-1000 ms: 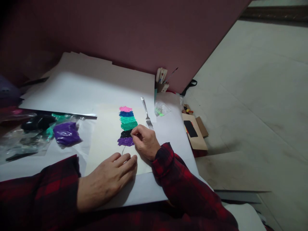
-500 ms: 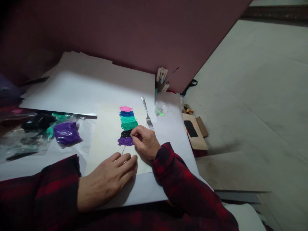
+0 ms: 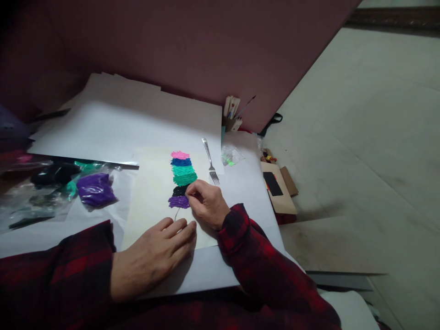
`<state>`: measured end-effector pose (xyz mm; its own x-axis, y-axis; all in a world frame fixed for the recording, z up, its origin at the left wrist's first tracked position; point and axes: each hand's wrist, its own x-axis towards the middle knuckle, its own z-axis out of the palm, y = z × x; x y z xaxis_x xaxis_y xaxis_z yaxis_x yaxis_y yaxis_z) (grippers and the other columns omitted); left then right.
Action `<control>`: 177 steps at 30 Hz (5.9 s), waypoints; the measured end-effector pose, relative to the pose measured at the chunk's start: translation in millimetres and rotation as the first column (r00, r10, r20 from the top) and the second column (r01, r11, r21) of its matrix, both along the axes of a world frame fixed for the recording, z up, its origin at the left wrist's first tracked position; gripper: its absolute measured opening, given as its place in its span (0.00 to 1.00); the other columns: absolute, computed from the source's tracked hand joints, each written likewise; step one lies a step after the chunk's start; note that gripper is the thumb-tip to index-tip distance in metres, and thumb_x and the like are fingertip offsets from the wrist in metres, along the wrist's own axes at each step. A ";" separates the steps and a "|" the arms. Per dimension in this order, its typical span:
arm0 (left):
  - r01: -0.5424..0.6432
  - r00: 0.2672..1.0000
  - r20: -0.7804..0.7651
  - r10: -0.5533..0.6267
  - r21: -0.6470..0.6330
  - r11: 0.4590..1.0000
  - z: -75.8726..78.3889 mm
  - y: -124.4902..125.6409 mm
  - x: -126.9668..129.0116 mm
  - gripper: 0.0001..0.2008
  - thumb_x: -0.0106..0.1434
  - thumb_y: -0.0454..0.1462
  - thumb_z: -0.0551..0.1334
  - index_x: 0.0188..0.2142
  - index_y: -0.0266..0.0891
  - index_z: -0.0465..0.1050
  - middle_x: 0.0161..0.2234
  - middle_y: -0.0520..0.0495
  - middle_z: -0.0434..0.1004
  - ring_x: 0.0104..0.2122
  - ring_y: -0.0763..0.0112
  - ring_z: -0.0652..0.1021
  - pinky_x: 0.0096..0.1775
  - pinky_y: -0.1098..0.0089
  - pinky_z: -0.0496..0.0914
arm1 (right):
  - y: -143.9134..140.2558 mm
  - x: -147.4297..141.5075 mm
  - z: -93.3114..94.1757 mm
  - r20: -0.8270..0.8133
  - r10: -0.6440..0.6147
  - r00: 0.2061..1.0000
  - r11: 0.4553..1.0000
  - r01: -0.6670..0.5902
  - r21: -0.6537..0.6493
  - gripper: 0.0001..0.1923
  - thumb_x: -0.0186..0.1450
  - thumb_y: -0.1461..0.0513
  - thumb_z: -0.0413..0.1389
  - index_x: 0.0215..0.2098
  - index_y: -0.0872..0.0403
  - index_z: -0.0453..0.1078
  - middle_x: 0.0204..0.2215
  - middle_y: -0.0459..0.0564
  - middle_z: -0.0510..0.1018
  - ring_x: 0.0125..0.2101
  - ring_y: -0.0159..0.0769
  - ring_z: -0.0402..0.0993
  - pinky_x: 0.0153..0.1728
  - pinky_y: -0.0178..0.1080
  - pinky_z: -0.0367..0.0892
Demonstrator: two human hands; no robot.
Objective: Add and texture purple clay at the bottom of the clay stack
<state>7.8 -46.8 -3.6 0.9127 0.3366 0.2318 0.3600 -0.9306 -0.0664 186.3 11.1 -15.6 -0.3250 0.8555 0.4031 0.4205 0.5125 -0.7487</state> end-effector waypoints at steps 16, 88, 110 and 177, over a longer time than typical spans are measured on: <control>0.006 1.000 -0.005 -0.006 0.000 1.000 -2.3 0.9 0.3 0.15 0.67 0.31 0.49 0.49 0.30 0.69 0.50 0.36 0.70 0.41 0.56 0.70 0.37 0.60 0.65 | -0.5 0.4 -1.3 -0.021 0.026 0.999 1.000 -0.026 -0.013 0.08 0.60 0.71 0.52 0.29 0.53 0.64 0.29 0.47 0.72 0.30 0.33 0.69 0.34 0.37 0.66; 0.005 1.000 0.024 -0.005 -0.016 1.000 -0.9 0.1 -0.8 0.13 0.67 0.32 0.51 0.47 0.31 0.70 0.46 0.37 0.72 0.41 0.57 0.70 0.36 0.60 0.63 | -8.5 1.8 7.9 0.068 0.101 0.992 0.994 -0.104 0.037 0.10 0.56 0.74 0.51 0.29 0.53 0.64 0.30 0.48 0.74 0.31 0.32 0.70 0.34 0.38 0.67; 0.008 0.999 0.039 -0.007 -0.014 1.000 -2.2 0.4 -0.1 0.13 0.67 0.31 0.52 0.47 0.31 0.70 0.44 0.38 0.72 0.41 0.57 0.70 0.36 0.60 0.63 | -10.7 -0.1 10.7 0.108 0.142 0.984 0.985 -0.151 0.078 0.09 0.56 0.73 0.51 0.28 0.53 0.63 0.30 0.48 0.75 0.30 0.33 0.70 0.33 0.38 0.68; 0.018 0.997 0.070 -0.018 0.010 1.000 -8.6 0.4 -0.4 0.14 0.67 0.31 0.50 0.48 0.29 0.70 0.43 0.38 0.73 0.42 0.55 0.71 0.37 0.60 0.64 | -14.5 -0.6 10.0 0.137 0.184 0.973 0.974 -0.199 0.105 0.10 0.56 0.74 0.51 0.30 0.55 0.65 0.30 0.49 0.75 0.30 0.33 0.70 0.33 0.38 0.68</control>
<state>7.4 -46.5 -12.2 0.9000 0.3176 0.2984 0.3473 -0.9364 -0.0507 185.7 -3.4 -5.6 -0.5328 0.7216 0.4420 0.3928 0.6735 -0.6261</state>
